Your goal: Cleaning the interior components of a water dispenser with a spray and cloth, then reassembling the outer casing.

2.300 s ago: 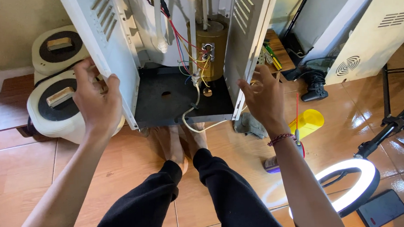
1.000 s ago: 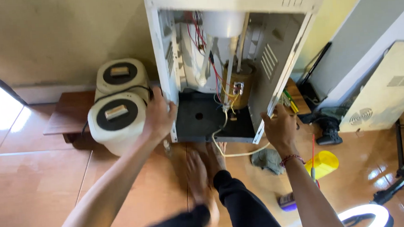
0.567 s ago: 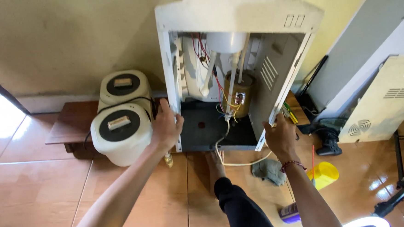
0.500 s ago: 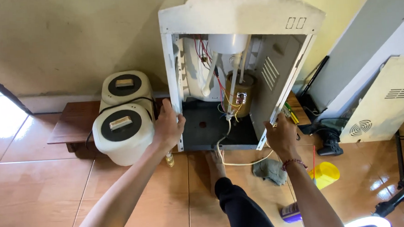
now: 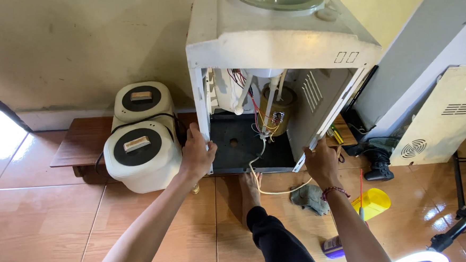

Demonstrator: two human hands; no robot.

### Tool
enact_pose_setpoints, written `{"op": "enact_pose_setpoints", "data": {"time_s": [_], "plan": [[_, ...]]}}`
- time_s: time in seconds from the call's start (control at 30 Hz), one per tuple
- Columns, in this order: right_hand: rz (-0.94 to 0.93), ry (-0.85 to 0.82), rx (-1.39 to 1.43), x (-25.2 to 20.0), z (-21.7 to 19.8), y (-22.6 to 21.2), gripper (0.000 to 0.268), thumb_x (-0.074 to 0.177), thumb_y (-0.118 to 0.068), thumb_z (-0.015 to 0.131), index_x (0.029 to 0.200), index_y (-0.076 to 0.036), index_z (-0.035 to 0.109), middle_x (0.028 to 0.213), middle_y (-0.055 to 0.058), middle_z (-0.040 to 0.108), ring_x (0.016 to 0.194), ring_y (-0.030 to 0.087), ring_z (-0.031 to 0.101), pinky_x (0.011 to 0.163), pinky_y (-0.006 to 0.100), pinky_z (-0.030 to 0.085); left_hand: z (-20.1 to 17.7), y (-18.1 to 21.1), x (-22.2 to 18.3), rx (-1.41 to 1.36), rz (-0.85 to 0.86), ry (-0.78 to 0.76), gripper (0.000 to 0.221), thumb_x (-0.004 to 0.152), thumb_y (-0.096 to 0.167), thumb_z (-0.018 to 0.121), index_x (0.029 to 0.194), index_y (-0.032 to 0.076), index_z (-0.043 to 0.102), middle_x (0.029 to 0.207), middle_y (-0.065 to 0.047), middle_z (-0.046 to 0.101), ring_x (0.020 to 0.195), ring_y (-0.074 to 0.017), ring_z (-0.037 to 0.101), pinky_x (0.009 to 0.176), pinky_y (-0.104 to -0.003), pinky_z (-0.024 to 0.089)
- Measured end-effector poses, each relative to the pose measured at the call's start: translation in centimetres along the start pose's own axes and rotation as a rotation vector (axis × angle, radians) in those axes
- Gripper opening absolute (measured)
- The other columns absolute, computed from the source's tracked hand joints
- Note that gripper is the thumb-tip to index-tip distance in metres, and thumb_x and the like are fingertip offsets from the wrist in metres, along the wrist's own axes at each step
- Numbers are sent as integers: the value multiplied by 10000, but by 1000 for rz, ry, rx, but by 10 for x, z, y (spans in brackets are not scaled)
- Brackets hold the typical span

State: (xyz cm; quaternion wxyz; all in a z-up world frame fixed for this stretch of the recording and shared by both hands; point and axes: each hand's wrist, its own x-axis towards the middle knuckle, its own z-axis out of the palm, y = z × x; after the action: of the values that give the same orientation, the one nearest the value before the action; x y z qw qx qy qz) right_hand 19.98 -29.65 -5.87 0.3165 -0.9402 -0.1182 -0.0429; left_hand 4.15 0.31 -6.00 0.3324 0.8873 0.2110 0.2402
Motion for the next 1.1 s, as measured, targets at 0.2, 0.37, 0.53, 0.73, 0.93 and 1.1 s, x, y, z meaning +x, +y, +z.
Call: {"op": "enact_pose_setpoints", "data": {"time_s": [0.2,0.37,0.53,0.73,0.93,1.1], "plan": [[20,-72,-31,7,-6,-3,360,950,-320,658,1142,-29,565,1079,268,749,1093,473,689,853,615,546,8,-6,1,25,-40,-52,675,957,77,506,1506,-125,168,1219,-334,511,986,-506,691,743,-587,618],[0,-245,-206,16,-2,32,542,892,-431,711,1193,13,634,1169,267,737,1155,456,681,901,582,568,-2,-7,6,93,-89,-160,720,997,133,488,1552,-138,117,1264,-338,559,1066,-476,688,807,-563,606],[-10,-405,-356,-18,-85,-24,682,874,-539,693,1375,-82,623,1328,200,708,1306,396,616,1049,550,532,17,-27,13,357,-212,-408,865,930,259,585,1576,-112,145,1298,-336,593,1088,-419,704,780,-498,634],[-111,-629,-447,-56,-166,-76,722,931,-491,672,1484,-48,534,1454,192,627,1399,383,543,1150,520,469,-16,32,-11,386,-122,-541,647,890,242,622,1467,-24,497,1184,-239,682,936,-354,749,659,-446,641],[-147,-668,-806,-50,-180,-73,654,923,-464,695,1491,-190,521,1377,161,679,1313,338,638,1062,484,561,-22,62,-11,595,-27,-581,536,947,211,596,1434,-4,531,1285,-244,648,1140,-410,672,889,-516,579],[-249,-655,-882,-52,-160,-90,525,928,-484,614,1392,-239,603,1287,146,705,1205,377,694,983,477,590,17,20,-13,709,-95,-785,714,967,309,561,1582,21,343,1490,-253,525,1330,-423,572,1016,-577,522]]}}
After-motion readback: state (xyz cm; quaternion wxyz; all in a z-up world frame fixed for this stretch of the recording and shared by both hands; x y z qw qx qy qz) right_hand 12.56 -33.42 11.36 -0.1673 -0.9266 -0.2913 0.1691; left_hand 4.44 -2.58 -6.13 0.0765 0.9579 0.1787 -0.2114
